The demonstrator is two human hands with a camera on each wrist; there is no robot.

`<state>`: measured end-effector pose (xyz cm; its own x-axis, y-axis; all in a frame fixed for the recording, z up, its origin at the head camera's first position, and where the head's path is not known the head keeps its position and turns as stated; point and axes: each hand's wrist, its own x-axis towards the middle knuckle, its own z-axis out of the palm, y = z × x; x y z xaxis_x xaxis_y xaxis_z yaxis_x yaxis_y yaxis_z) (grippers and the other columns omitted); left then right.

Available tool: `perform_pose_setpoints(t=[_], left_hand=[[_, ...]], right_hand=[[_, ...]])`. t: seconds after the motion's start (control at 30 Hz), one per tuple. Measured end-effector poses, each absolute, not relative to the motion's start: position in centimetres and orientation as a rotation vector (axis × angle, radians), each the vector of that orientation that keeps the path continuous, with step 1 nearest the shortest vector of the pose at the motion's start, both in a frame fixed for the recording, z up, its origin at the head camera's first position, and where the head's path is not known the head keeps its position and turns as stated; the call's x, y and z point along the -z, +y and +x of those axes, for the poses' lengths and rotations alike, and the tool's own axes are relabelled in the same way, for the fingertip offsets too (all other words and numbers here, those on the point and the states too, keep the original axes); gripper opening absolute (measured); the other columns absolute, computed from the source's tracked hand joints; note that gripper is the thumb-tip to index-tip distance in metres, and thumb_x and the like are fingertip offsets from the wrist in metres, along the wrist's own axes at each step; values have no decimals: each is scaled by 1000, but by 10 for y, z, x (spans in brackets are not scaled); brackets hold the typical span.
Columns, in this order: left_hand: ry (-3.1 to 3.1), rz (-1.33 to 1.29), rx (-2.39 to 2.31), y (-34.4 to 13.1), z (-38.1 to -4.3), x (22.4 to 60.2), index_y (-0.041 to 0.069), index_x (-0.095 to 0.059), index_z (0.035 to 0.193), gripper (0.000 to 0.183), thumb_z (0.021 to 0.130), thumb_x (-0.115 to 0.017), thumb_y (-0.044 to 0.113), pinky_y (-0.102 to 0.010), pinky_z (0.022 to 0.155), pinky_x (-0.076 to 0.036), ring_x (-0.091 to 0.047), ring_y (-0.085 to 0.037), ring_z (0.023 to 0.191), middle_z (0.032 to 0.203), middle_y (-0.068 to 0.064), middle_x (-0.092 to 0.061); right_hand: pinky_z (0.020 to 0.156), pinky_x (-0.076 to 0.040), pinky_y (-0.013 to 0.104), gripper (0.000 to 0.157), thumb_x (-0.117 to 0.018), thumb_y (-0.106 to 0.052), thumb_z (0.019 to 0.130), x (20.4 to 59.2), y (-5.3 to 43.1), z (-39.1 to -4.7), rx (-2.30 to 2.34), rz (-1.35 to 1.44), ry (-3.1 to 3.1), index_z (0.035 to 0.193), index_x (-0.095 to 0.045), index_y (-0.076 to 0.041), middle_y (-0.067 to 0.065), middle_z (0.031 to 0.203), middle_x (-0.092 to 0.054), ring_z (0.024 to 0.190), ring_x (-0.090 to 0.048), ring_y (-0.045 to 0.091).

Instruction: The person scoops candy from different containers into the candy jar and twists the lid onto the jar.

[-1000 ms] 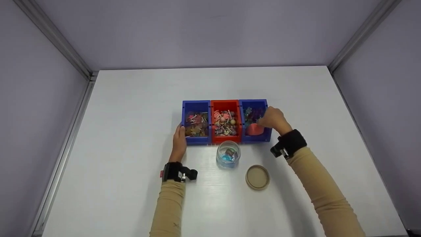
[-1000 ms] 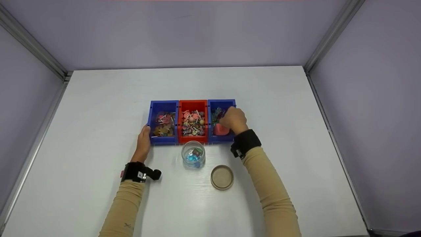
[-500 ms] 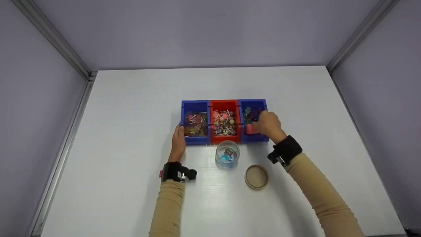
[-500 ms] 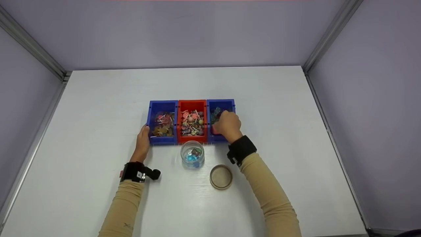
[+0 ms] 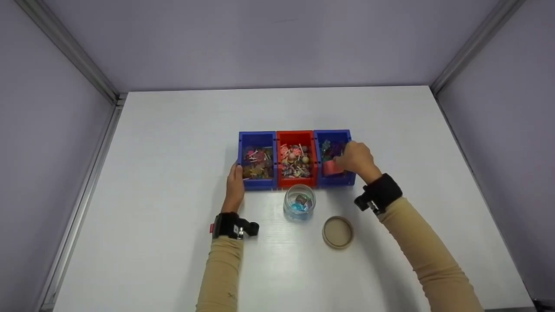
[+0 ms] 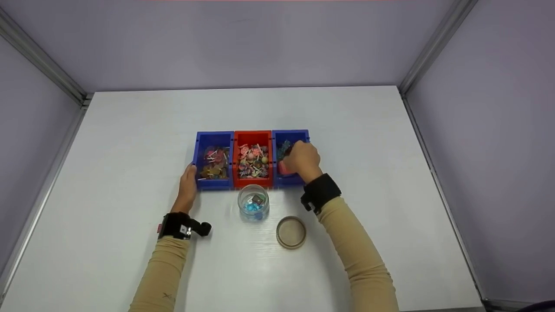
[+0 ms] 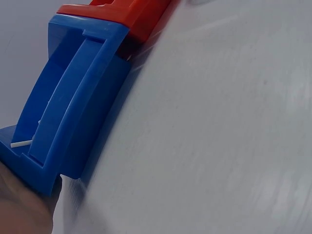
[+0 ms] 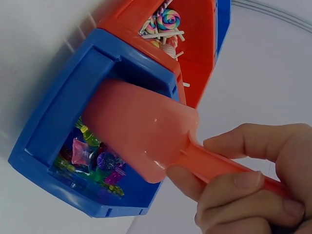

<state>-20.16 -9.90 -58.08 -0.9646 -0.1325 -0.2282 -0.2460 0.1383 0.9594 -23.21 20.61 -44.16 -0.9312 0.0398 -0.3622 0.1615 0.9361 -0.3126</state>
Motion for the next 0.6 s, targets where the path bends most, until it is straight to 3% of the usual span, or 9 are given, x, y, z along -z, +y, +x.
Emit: perform_pose_setpoints(t=[0.13,0.27,0.43,0.53,0.6], left_hand=[[2307,-384,-1965,-99,-202,581,-2,-22,152,54,107,-25,28,-45,126,-18,-19,-34,151,159,-21,-25],[2304,-380,-1949,-100,-201,581,0,-21,152,55,107,-24,31,-47,126,-18,-18,-34,151,160,-20,-24],[2289,-389,-1943,-100,-201,582,1,-20,153,56,107,-24,33,-47,126,-17,-17,-33,152,160,-19,-22],[2289,-388,-1952,-100,-201,583,1,-20,153,56,107,-24,32,-46,126,-17,-17,-32,152,160,-19,-23],[2293,-384,-1958,-100,-201,583,0,-20,153,55,107,-24,32,-46,126,-17,-17,-33,152,160,-19,-23]], right_hand=[[57,-44,29,45,-65,-28,83,437,206,-235,449,129,2706,105,-65,11,19,99,-65,76,-49,20],[72,-54,39,51,-66,-27,81,438,206,-240,457,123,2692,112,-61,13,26,111,-66,84,-53,23],[89,-56,47,56,-67,-26,83,442,205,-243,487,173,2644,120,-56,14,28,120,-62,97,-58,29],[91,-56,48,56,-67,-25,84,444,202,-242,478,189,2644,122,-55,14,29,122,-62,100,-59,31],[85,-56,46,56,-67,-25,83,445,200,-239,466,194,2669,121,-56,14,29,119,-63,95,-59,30]])
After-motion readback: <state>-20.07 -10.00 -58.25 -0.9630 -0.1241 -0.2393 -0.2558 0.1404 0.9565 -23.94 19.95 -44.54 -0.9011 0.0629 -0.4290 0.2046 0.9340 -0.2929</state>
